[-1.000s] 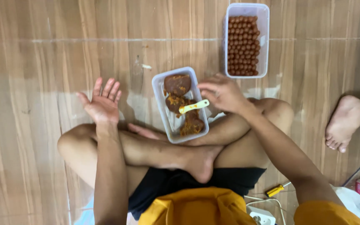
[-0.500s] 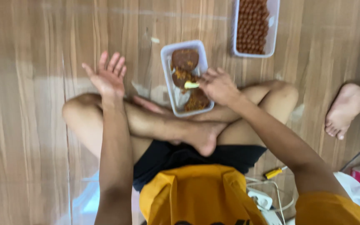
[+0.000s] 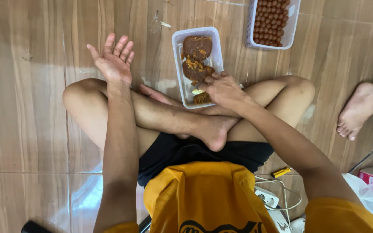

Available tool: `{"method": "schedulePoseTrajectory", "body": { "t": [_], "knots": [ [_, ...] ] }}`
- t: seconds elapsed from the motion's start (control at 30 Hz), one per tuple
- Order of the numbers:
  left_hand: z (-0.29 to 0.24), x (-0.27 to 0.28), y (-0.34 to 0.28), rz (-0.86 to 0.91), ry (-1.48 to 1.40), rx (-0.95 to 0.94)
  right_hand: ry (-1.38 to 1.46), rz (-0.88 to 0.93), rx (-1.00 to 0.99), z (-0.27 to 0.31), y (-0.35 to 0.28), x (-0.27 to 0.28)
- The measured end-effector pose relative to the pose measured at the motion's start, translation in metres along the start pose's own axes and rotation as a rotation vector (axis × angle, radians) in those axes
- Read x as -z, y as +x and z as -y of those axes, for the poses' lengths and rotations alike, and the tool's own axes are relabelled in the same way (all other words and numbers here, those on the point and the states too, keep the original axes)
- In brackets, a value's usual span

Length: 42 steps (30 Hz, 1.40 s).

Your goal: The person rolls small pieces of brown paste or dough into small round balls by hand.

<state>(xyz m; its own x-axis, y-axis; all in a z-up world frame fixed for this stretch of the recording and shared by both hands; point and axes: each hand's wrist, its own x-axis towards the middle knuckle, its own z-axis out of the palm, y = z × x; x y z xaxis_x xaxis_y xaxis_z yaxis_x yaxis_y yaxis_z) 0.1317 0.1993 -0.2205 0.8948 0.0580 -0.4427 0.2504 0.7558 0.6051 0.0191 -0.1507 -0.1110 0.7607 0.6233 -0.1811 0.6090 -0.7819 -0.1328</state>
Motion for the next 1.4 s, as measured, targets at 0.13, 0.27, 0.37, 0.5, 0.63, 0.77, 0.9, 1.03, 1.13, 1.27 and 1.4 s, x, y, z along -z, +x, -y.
{"method": "schedulePoseTrajectory", "body": {
  "t": [0.13, 0.27, 0.37, 0.5, 0.63, 0.77, 0.9, 1.03, 1.13, 1.27, 1.4],
  "knots": [
    [0.0, -0.002, 0.0, -0.003, 0.018, -0.015, -0.023, 0.176, 0.04, 0.008, 0.006, -0.009],
    [-0.001, -0.008, -0.001, -0.011, 0.034, 0.0, -0.039, 0.193, 0.075, -0.002, 0.003, -0.049],
    [0.0, -0.015, -0.006, -0.032, 0.06, -0.011, 0.0, 0.042, 0.126, 0.005, 0.008, -0.053],
    [0.0, -0.016, -0.009, -0.044, 0.094, -0.04, 0.011, 0.215, 0.121, 0.005, 0.018, -0.047],
    [0.0, -0.012, -0.003, -0.03, 0.084, -0.03, 0.158, 0.259, 0.154, -0.003, 0.025, -0.019],
    [0.0, -0.004, -0.001, -0.021, 0.045, 0.004, 0.325, 0.233, 0.26, -0.007, 0.022, -0.005],
    [0.003, -0.003, 0.002, -0.003, 0.049, 0.009, 0.292, 0.167, 0.268, -0.028, 0.012, -0.031],
    [0.004, -0.006, 0.005, -0.005, 0.054, 0.02, 0.257, 0.325, 0.155, -0.027, 0.013, 0.001],
    [0.004, -0.003, 0.004, -0.011, 0.059, 0.021, 0.393, 0.416, 0.001, -0.029, 0.011, 0.016],
    [0.003, -0.007, 0.003, -0.005, 0.072, 0.01, 0.79, 0.402, -0.243, -0.031, 0.006, 0.021],
    [0.002, -0.009, 0.0, -0.017, 0.098, 0.0, 1.248, 0.179, -0.173, -0.036, -0.001, -0.013]
  ]
}}
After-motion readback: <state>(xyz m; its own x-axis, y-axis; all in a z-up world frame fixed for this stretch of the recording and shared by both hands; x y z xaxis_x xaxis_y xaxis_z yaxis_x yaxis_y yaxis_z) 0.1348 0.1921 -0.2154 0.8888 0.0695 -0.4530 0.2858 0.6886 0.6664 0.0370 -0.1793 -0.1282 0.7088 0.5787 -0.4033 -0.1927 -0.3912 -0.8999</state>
